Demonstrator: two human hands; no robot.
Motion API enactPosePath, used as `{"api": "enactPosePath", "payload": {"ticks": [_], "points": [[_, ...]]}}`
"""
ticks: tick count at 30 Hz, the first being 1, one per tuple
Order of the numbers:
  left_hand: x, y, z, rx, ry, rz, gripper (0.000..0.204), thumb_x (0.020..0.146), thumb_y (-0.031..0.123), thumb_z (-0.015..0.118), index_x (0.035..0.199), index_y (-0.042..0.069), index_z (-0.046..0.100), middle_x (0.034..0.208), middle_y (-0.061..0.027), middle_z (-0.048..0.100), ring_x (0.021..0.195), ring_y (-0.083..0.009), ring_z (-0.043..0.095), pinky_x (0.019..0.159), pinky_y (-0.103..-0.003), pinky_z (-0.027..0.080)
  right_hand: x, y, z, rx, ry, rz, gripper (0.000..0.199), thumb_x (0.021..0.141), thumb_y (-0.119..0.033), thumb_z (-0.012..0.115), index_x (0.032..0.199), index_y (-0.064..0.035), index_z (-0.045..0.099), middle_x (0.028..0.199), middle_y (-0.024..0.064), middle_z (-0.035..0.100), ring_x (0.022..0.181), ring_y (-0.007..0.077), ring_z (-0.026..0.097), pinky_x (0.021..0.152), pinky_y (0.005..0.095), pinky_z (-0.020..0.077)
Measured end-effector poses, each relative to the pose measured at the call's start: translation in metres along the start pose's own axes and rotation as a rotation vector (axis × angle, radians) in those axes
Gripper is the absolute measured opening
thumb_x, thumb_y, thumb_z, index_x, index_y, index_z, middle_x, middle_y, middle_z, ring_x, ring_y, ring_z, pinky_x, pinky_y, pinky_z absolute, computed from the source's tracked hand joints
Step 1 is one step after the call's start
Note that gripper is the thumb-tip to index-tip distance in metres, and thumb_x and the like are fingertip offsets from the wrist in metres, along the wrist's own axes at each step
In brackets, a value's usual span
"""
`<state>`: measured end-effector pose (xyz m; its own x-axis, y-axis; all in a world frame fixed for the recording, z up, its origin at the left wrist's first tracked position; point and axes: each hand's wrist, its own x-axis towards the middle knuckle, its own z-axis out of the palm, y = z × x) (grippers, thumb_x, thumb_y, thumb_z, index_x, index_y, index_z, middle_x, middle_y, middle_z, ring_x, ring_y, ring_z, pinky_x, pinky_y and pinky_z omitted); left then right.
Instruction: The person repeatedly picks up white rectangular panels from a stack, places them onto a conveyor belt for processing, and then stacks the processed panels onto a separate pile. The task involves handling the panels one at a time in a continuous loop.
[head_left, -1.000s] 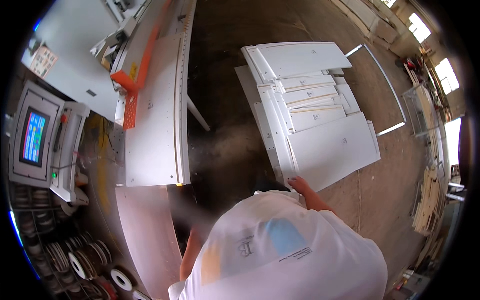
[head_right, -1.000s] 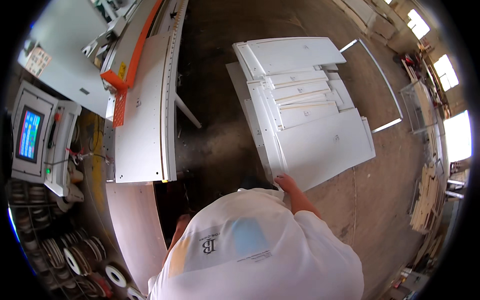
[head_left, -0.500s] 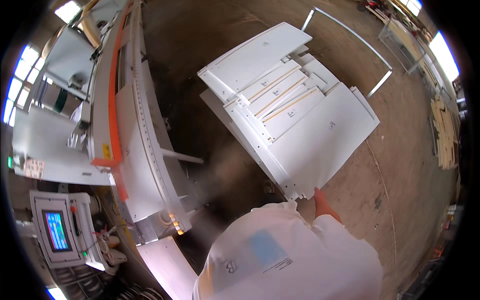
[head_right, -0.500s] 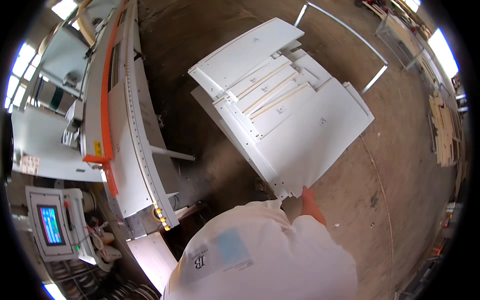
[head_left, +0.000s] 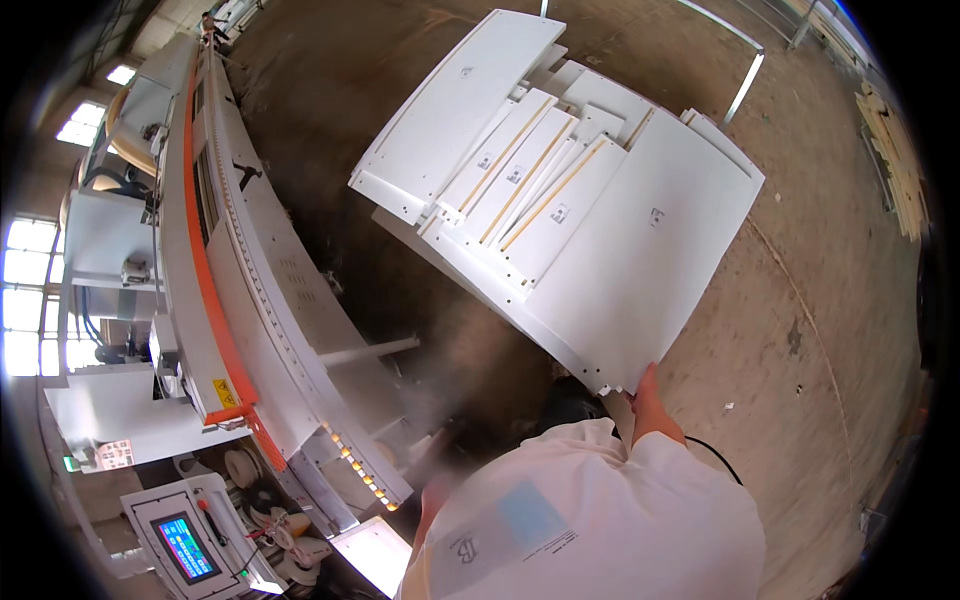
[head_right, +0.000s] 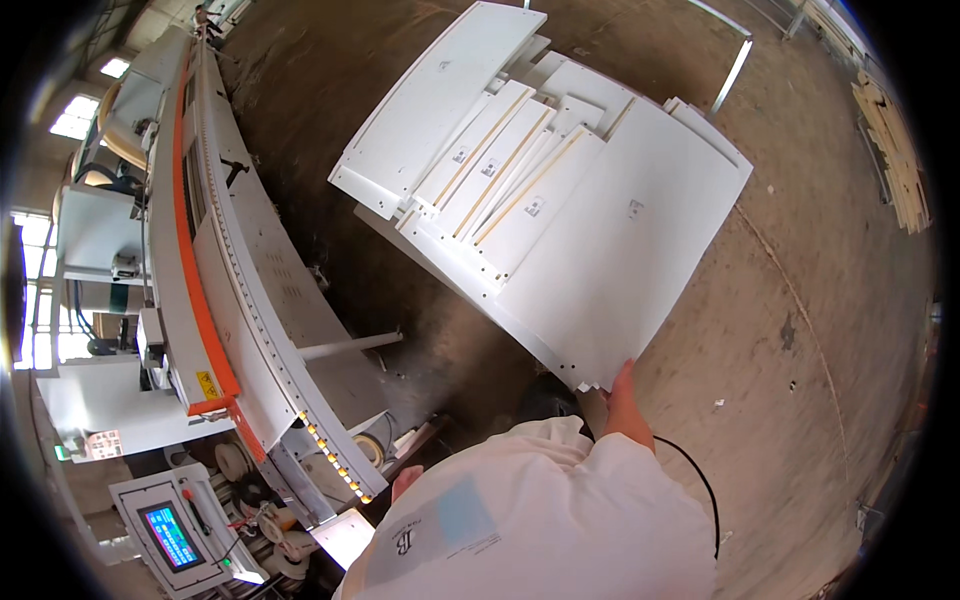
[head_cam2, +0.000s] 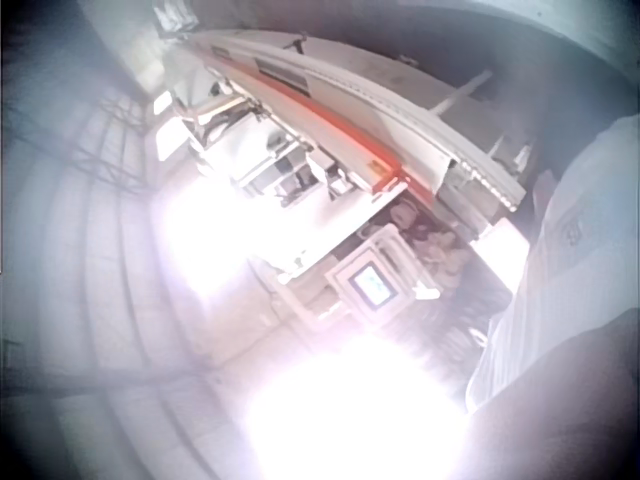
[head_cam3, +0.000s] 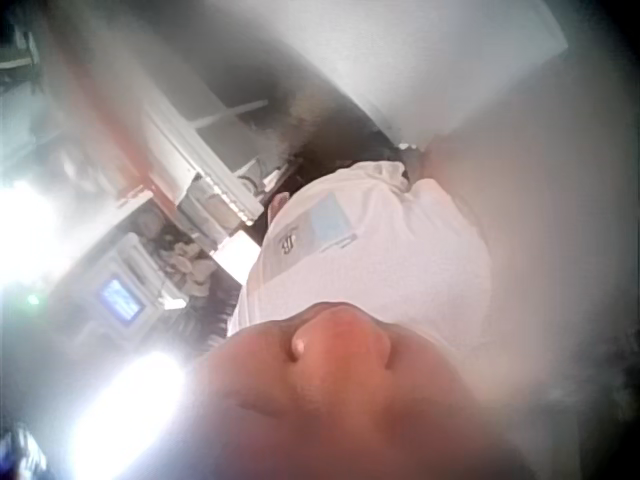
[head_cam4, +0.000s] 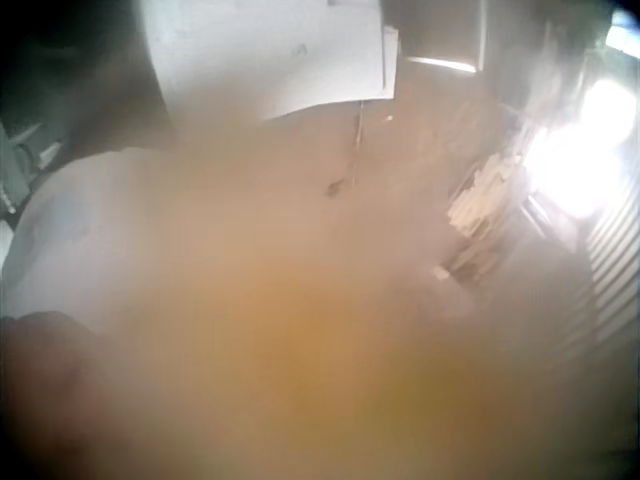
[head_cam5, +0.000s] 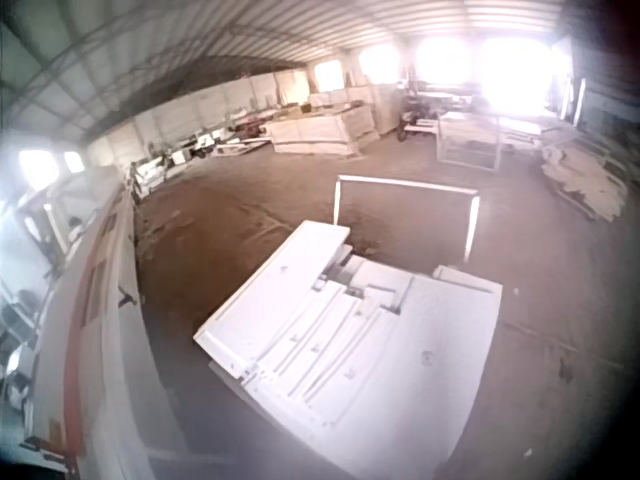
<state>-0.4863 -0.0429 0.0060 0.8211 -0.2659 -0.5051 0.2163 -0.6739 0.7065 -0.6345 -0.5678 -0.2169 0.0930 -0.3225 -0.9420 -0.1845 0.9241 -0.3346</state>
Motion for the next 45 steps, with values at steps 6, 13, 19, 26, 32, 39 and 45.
{"api": "enactPosePath", "payload": {"ticks": [6, 13, 19, 26, 32, 39, 45], "points": [[0.036, 0.080, 0.009, 0.232, -0.213, 0.050, 0.039, 0.099, 0.042, 0.053, 0.091, 0.005, 0.062, 0.086, -0.0020, 0.065, 0.081, -0.0105, 0.059, 0.072, -0.030, 0.046, -0.024, 0.001, 0.014, 0.072, -0.017, -0.005, 0.076, 0.090, -0.075, 0.043, 0.137, -0.0170, 0.048, 0.128, 0.0095, 0.058, 0.107, 0.0301, 0.058, 0.078, 0.0470, 0.0523], [0.091, 0.142, 0.050, -0.002, -0.438, -0.185, 0.035, 0.099, 0.032, 0.055, 0.116, 0.003, 0.063, 0.092, -0.0088, 0.069, 0.091, -0.0138, 0.064, 0.080, -0.029, 0.051, -0.121, -0.001, 0.054, 0.214, -0.373, -0.064, 0.069, 0.097, -0.065, 0.041, 0.137, -0.0097, 0.048, 0.126, 0.0114, 0.061, 0.105, 0.0319, 0.062, 0.078, 0.0452, 0.0555], [0.113, 0.235, 0.119, -0.411, -0.553, -0.035, 0.038, 0.099, 0.030, 0.059, 0.125, 0.003, 0.056, 0.107, -0.0061, 0.066, 0.094, -0.0138, 0.063, 0.081, -0.030, 0.052, -0.230, -0.001, 0.080, 0.110, -0.662, -0.015, 0.062, 0.103, -0.055, 0.034, 0.140, -0.0054, 0.044, 0.126, 0.0131, 0.062, 0.110, 0.0322, 0.063, 0.090, 0.0494, 0.0518], [0.126, 0.172, 0.136, -0.557, -0.379, -0.177, 0.031, 0.094, 0.019, 0.066, 0.120, 0.004, 0.057, 0.105, -0.0029, 0.064, 0.089, -0.0115, 0.060, 0.074, -0.028, 0.049, -0.209, 0.018, 0.074, -0.258, -0.883, 0.162, 0.059, 0.102, -0.052, 0.041, 0.136, -0.0045, 0.050, 0.132, 0.0119, 0.060, 0.122, 0.0288, 0.056, 0.102, 0.0494, 0.0439], [0.106, 0.058, 0.065, -0.037, -0.294, -0.045, 0.025, 0.094, 0.016, 0.065, 0.114, 0.003, 0.060, 0.097, -0.0044, 0.065, 0.081, -0.0113, 0.060, 0.067, -0.028, 0.048, -0.157, -0.013, 0.031, -0.181, -0.530, -0.013, 0.062, 0.098, -0.052, 0.049, 0.135, -0.0025, 0.050, 0.132, 0.0130, 0.060, 0.119, 0.0261, 0.057, 0.096, 0.0424, 0.0456], [0.037, 0.080, 0.014, -0.057, 0.102, 0.156, 0.039, 0.099, 0.038, 0.058, 0.110, 0.001, 0.064, 0.084, -0.0045, 0.064, 0.074, -0.0117, 0.058, 0.064, -0.033, 0.048, -0.103, -0.034, 0.043, -0.053, -0.265, -0.040, 0.058, 0.096, -0.060, 0.045, 0.116, -0.0070, 0.060, 0.101, 0.0051, 0.067, 0.088, 0.0196, 0.061, 0.074, 0.0366, 0.0469], [0.037, 0.028, 0.031, -0.337, 0.683, -0.227, 0.051, 0.097, 0.050, 0.057, 0.082, 0.002, 0.067, 0.073, -0.0017, 0.059, 0.068, -0.0121, 0.051, 0.062, -0.033, 0.043, -0.087, -0.023, 0.078, -0.113, -0.225, -0.040, 0.047, 0.097, -0.059, 0.041, 0.098, -0.0164, 0.061, 0.081, -0.0002, 0.065, 0.063, 0.0153, 0.058, 0.049, 0.0327, 0.0393]]}}
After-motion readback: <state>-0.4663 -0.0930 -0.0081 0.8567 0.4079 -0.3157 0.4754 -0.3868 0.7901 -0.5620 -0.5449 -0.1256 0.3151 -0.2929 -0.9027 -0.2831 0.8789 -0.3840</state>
